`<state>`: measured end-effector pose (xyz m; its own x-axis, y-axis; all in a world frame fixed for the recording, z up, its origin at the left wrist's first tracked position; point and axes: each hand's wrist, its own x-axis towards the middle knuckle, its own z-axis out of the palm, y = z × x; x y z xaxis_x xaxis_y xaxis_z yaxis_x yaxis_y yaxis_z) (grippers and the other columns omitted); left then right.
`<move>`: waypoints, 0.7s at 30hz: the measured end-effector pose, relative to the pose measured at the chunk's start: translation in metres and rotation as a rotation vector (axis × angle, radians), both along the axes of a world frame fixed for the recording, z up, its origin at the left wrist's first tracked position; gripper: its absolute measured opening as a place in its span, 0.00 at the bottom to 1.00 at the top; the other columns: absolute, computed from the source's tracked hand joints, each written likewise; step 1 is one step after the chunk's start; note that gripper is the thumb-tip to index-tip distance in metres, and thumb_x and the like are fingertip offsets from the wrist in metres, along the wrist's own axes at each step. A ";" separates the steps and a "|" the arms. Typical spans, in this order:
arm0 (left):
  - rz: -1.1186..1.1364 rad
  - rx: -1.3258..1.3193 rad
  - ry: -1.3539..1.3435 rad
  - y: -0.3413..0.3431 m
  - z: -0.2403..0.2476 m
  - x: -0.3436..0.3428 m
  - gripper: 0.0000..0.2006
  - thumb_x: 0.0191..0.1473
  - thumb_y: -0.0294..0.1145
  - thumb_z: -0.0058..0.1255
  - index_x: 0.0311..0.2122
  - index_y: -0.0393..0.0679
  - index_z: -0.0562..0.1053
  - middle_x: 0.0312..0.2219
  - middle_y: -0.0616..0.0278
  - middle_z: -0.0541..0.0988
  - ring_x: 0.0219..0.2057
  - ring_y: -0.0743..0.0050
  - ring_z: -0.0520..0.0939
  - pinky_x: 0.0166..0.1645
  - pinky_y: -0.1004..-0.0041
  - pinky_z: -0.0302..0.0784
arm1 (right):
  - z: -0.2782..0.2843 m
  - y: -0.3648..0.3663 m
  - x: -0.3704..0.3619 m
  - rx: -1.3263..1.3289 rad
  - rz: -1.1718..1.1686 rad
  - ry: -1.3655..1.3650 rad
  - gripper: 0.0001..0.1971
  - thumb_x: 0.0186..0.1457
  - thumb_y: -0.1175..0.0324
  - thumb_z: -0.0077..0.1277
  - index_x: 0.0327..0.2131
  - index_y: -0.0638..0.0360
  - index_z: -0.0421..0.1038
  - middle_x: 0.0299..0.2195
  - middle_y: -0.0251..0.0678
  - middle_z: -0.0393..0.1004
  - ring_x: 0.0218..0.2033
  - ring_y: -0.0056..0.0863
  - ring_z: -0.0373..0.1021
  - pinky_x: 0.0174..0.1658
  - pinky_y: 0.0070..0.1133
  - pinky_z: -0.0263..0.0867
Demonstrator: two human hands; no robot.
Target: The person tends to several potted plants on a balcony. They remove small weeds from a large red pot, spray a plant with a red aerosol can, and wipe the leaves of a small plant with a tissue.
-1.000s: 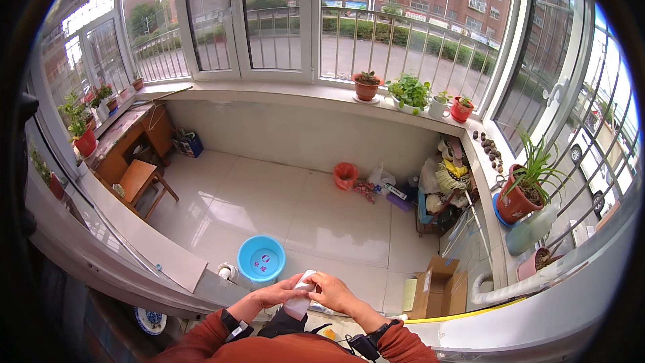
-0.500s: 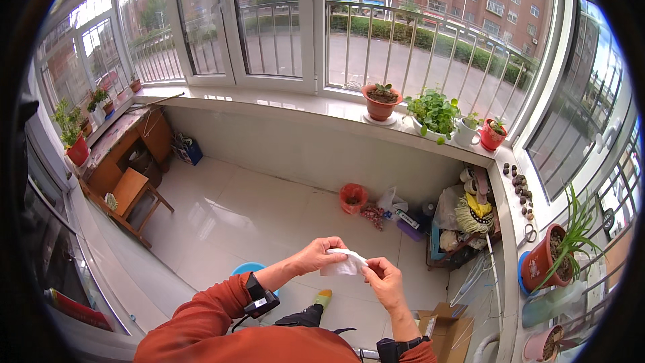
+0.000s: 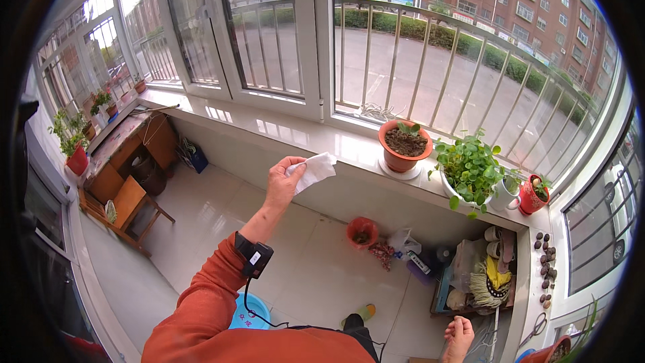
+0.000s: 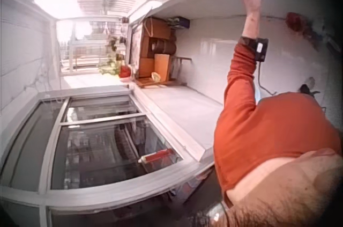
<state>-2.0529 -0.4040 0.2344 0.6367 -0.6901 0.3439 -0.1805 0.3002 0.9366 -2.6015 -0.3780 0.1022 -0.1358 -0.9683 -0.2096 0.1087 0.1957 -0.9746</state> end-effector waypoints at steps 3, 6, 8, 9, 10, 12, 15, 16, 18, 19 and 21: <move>0.325 -0.037 -0.459 -0.049 0.015 0.020 0.07 0.50 0.30 0.55 0.34 0.41 0.78 0.29 0.60 0.78 0.31 0.72 0.77 0.37 0.72 0.71 | -0.001 -0.067 -0.009 0.021 -0.017 0.060 0.06 0.59 0.64 0.49 0.34 0.55 0.70 0.20 0.25 0.69 0.17 0.12 0.63 0.18 0.10 0.58; 0.346 -0.067 -0.398 -0.093 0.037 0.036 0.04 0.50 0.26 0.53 0.32 0.41 0.76 0.29 0.60 0.77 0.31 0.69 0.77 0.38 0.71 0.72 | 0.014 -0.127 -0.001 -0.005 0.024 -0.001 0.06 0.59 0.65 0.49 0.34 0.55 0.69 0.20 0.25 0.69 0.17 0.12 0.63 0.17 0.10 0.58; 0.348 -0.108 -0.280 -0.122 0.046 0.046 0.02 0.51 0.24 0.51 0.30 0.40 0.75 0.29 0.60 0.76 0.32 0.66 0.78 0.38 0.71 0.72 | 0.025 -0.159 0.010 0.000 0.018 0.057 0.06 0.60 0.65 0.49 0.34 0.55 0.69 0.21 0.25 0.69 0.18 0.12 0.63 0.18 0.10 0.58; 0.373 -0.138 -0.345 -0.136 0.049 0.051 0.04 0.52 0.19 0.47 0.29 0.39 0.74 0.29 0.59 0.75 0.31 0.64 0.77 0.38 0.71 0.72 | 0.031 -0.172 0.014 -0.013 0.044 0.053 0.06 0.60 0.65 0.49 0.34 0.56 0.69 0.21 0.25 0.69 0.18 0.12 0.63 0.19 0.09 0.57; 0.401 -0.148 -0.450 -0.148 0.051 0.058 0.05 0.52 0.19 0.46 0.29 0.39 0.74 0.30 0.59 0.75 0.31 0.64 0.77 0.37 0.71 0.72 | 0.034 -0.184 0.016 -0.026 0.071 0.049 0.06 0.60 0.65 0.48 0.34 0.56 0.69 0.21 0.26 0.69 0.18 0.12 0.63 0.19 0.09 0.57; 0.452 -0.187 -0.675 -0.175 0.065 0.076 0.06 0.52 0.18 0.45 0.29 0.38 0.74 0.30 0.59 0.75 0.30 0.64 0.77 0.37 0.71 0.72 | 0.038 -0.207 0.022 -0.014 0.080 0.100 0.06 0.60 0.66 0.47 0.34 0.56 0.69 0.21 0.26 0.68 0.18 0.12 0.62 0.19 0.10 0.56; 0.469 -0.247 -0.682 -0.224 0.096 0.101 0.08 0.52 0.17 0.45 0.34 0.38 0.76 0.33 0.59 0.74 0.32 0.64 0.77 0.36 0.70 0.72 | 0.034 -0.222 0.035 -0.016 0.012 0.110 0.06 0.61 0.66 0.47 0.34 0.56 0.68 0.20 0.26 0.67 0.18 0.12 0.61 0.19 0.10 0.56; 0.484 -0.285 -0.696 -0.242 0.109 0.109 0.09 0.52 0.17 0.45 0.36 0.38 0.76 0.34 0.59 0.74 0.32 0.63 0.77 0.36 0.70 0.72 | 0.034 -0.225 0.042 0.019 -0.057 0.134 0.06 0.61 0.65 0.46 0.34 0.56 0.68 0.21 0.27 0.67 0.18 0.12 0.61 0.19 0.11 0.56; 0.533 -0.411 -0.772 -0.278 0.135 0.124 0.12 0.52 0.18 0.45 0.41 0.38 0.76 0.36 0.58 0.74 0.33 0.61 0.77 0.37 0.70 0.73 | 0.035 -0.227 0.059 0.016 -0.112 0.099 0.06 0.61 0.66 0.46 0.35 0.57 0.69 0.21 0.27 0.67 0.18 0.13 0.61 0.19 0.12 0.56; 0.566 -0.440 -0.853 -0.293 0.146 0.132 0.13 0.52 0.19 0.46 0.43 0.39 0.76 0.37 0.57 0.73 0.34 0.60 0.77 0.39 0.69 0.74 | 0.038 -0.224 0.064 0.028 -0.060 0.104 0.08 0.60 0.65 0.48 0.39 0.58 0.70 0.26 0.29 0.70 0.24 0.17 0.66 0.25 0.14 0.61; 0.605 -0.439 -0.968 -0.324 0.164 0.148 0.18 0.50 0.22 0.49 0.49 0.40 0.72 0.41 0.59 0.72 0.42 0.59 0.74 0.47 0.66 0.69 | 0.044 -0.221 0.083 0.045 -0.057 0.090 0.11 0.58 0.66 0.51 0.43 0.58 0.71 0.29 0.28 0.73 0.26 0.16 0.68 0.26 0.12 0.63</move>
